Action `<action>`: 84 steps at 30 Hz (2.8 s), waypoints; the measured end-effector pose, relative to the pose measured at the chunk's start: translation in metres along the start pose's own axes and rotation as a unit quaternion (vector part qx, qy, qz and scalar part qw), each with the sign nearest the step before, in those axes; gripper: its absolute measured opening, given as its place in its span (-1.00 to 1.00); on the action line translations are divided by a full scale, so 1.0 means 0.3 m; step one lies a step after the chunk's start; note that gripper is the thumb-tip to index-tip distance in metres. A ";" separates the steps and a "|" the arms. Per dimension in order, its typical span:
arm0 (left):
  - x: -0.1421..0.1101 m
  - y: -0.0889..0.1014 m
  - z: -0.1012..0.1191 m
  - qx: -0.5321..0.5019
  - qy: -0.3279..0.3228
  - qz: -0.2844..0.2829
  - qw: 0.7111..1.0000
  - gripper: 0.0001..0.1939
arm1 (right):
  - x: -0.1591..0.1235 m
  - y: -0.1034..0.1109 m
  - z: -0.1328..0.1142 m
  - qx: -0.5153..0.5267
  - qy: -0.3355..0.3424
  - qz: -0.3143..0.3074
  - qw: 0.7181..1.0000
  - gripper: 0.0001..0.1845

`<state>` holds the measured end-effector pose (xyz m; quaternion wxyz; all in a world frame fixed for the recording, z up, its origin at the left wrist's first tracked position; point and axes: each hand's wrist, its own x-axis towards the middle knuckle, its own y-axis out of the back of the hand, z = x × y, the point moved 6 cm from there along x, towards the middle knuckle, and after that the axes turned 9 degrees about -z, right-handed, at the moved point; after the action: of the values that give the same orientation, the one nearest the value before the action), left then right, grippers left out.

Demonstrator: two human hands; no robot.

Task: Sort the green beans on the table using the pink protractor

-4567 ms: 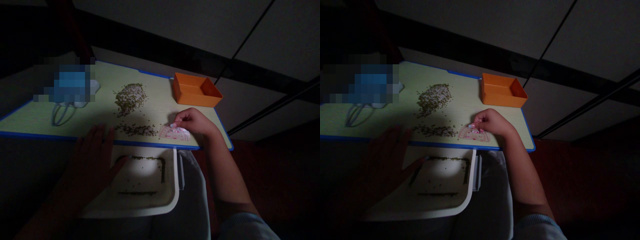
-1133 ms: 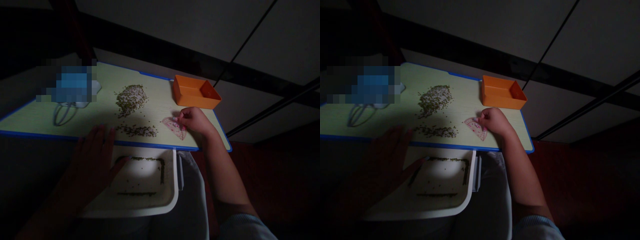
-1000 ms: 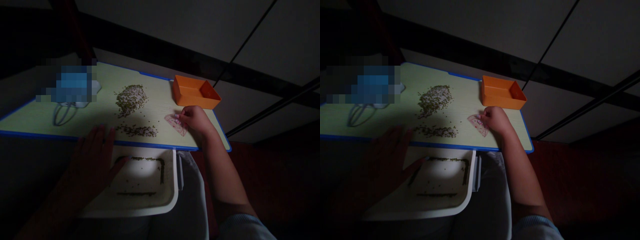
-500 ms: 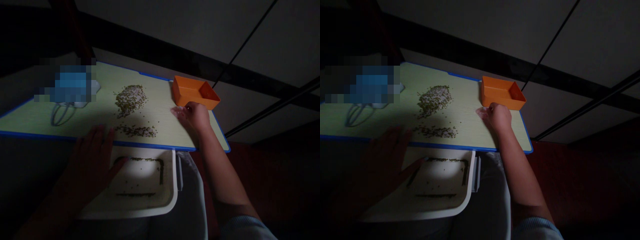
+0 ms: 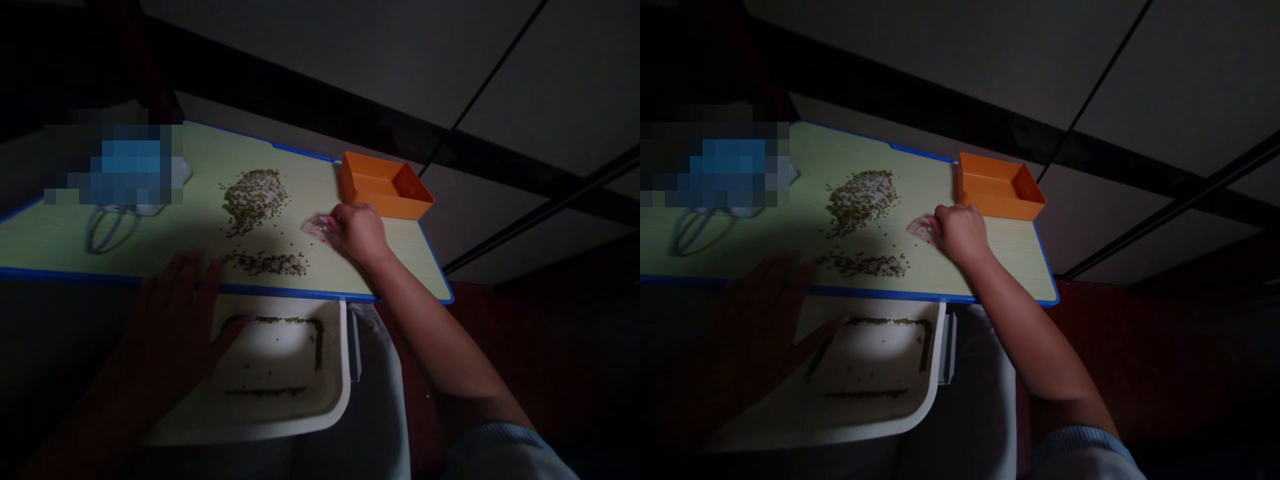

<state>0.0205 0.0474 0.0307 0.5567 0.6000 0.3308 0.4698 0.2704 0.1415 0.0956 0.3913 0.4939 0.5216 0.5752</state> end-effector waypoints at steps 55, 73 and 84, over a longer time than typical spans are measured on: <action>0.004 -0.008 -0.005 0.003 0.004 -0.017 1.000 -0.17 | -0.101 -0.020 0.115 0.449 0.115 -0.221 0.858 -0.67; 0.005 0.011 0.005 0.004 0.012 -0.027 1.000 -0.16 | -0.104 -0.041 0.084 0.450 0.128 -0.243 0.850 -0.73; 0.004 0.000 -0.002 -0.013 0.008 -0.018 1.000 -0.16 | -0.115 -0.054 0.073 0.450 0.138 -0.294 0.832 -0.78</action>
<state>0.0204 0.0488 0.0309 0.5704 0.5830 0.3399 0.4682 0.2978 0.1153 0.0736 0.2000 0.3543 0.8920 0.1970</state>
